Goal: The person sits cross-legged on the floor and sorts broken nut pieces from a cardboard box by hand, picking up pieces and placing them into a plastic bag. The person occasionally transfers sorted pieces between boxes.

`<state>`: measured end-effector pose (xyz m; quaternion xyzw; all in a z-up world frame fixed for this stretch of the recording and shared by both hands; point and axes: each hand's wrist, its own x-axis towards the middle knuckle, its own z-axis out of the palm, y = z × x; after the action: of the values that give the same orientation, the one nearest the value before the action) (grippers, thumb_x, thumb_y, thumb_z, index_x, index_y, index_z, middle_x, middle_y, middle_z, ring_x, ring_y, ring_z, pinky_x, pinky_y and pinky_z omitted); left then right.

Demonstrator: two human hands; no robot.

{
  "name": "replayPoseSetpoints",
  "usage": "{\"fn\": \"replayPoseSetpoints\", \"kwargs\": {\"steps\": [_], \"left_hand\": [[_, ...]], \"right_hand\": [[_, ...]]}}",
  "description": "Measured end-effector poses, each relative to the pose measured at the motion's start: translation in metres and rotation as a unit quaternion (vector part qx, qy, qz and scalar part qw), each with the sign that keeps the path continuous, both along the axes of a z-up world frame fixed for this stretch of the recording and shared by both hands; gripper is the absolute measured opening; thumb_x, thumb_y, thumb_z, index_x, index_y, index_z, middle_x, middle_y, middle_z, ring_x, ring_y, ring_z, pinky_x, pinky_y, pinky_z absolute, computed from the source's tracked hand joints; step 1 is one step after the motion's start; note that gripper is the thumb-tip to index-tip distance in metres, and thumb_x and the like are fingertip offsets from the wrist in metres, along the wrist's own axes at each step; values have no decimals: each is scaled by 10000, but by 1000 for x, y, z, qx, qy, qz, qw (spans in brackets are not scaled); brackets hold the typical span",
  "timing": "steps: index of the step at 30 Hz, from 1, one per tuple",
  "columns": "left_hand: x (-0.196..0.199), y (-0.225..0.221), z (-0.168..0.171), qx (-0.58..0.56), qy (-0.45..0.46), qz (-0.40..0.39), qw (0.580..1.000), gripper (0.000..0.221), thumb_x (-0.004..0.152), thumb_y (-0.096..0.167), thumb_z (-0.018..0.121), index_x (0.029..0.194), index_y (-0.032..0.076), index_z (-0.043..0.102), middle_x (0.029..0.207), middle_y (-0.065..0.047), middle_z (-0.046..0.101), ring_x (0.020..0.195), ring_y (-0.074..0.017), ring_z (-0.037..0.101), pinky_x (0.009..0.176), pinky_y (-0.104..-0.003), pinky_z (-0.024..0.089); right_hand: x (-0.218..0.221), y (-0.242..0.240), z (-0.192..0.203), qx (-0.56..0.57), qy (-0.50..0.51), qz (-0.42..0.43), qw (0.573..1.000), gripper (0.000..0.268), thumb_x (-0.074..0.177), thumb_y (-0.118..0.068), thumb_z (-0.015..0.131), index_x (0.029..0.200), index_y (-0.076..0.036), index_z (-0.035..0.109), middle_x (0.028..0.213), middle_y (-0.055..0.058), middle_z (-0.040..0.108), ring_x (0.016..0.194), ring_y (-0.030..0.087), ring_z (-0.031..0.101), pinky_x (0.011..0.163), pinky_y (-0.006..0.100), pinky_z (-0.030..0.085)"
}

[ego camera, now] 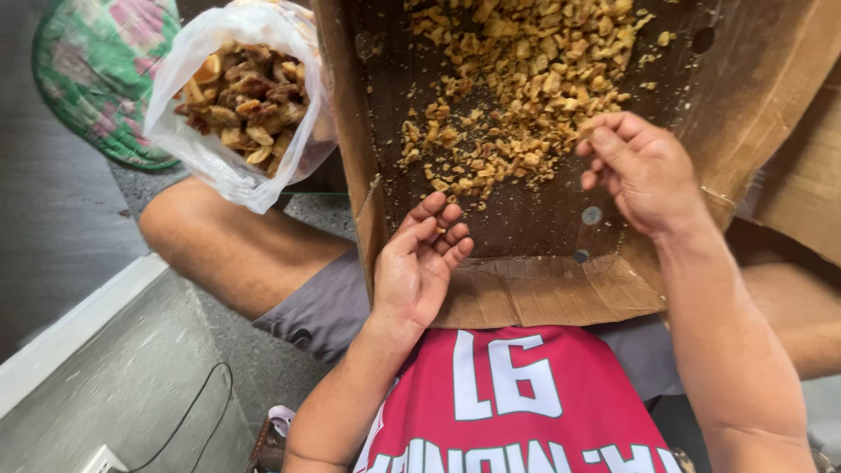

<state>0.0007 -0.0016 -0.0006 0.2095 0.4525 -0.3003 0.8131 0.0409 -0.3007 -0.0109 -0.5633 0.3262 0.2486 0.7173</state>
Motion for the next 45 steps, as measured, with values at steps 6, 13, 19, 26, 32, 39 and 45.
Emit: {"fn": "replayPoseSetpoints", "kwargs": {"steps": [6, 13, 19, 26, 32, 39, 45], "left_hand": [[3, -1, 2, -8, -5, -6, 1000, 277, 1015, 102, 496, 1270, 73, 602, 1139, -98, 679, 981, -224, 662, 897, -399, 569], [5, -1, 1, -2, 7, -12, 1000, 276, 1012, 102, 495, 1265, 71, 600, 1144, -95, 676, 988, -224, 658, 897, -397, 571], [3, -1, -1, -5, 7, -7, 1000, 281, 1013, 97, 491, 1269, 65, 604, 1139, -103, 679, 988, -233, 661, 892, -404, 574], [5, -3, -2, -2, 22, -12, 1000, 288, 1009, 95, 491, 1274, 65, 600, 1131, -109, 680, 988, -239, 664, 885, -406, 574], [9, 0, -1, 4, 42, -1, 999, 288, 1007, 91, 486, 1270, 66, 601, 1126, -106, 682, 981, -235, 666, 883, -398, 574], [8, 0, -1, -14, 45, 2, 999, 281, 1012, 91, 483, 1263, 55, 606, 1123, -112, 692, 971, -237, 676, 887, -405, 577], [8, 1, -1, -7, 54, 5, 998, 289, 1007, 89, 487, 1269, 57, 605, 1124, -111, 696, 968, -237, 677, 885, -412, 582]], "right_hand": [[-22, -3, 8, 119, 67, -70, 988, 286, 1056, -145, 590, 1285, 7, 670, 978, 40, 674, 795, 100, 598, 748, 288, 576], [-32, 3, 10, 276, 49, -105, 954, 210, 1042, -133, 635, 1222, -29, 656, 1042, 51, 682, 858, 119, 631, 844, 360, 612], [-13, 13, 16, 6, -19, 67, 998, 330, 1019, -174, 656, 1316, -33, 634, 1236, 106, 665, 1115, 218, 637, 962, 438, 550], [81, 66, 0, -532, -129, 400, 735, 740, 1052, -554, 530, 1602, -107, 319, 1657, 285, 213, 1497, 500, 181, 1169, 642, 213], [49, 117, -9, -528, -204, 484, 668, 733, 972, -548, 569, 1575, -180, 371, 1600, 243, 276, 1440, 534, 237, 1099, 735, 227], [-11, 96, 8, -380, -329, 537, 678, 543, 930, -267, 620, 1452, -136, 560, 1568, 224, 429, 1456, 413, 387, 1178, 561, 323], [12, 48, 24, -390, -328, 502, 698, 480, 987, -230, 623, 1424, -37, 575, 1530, 230, 511, 1448, 416, 464, 1200, 496, 394]]}}
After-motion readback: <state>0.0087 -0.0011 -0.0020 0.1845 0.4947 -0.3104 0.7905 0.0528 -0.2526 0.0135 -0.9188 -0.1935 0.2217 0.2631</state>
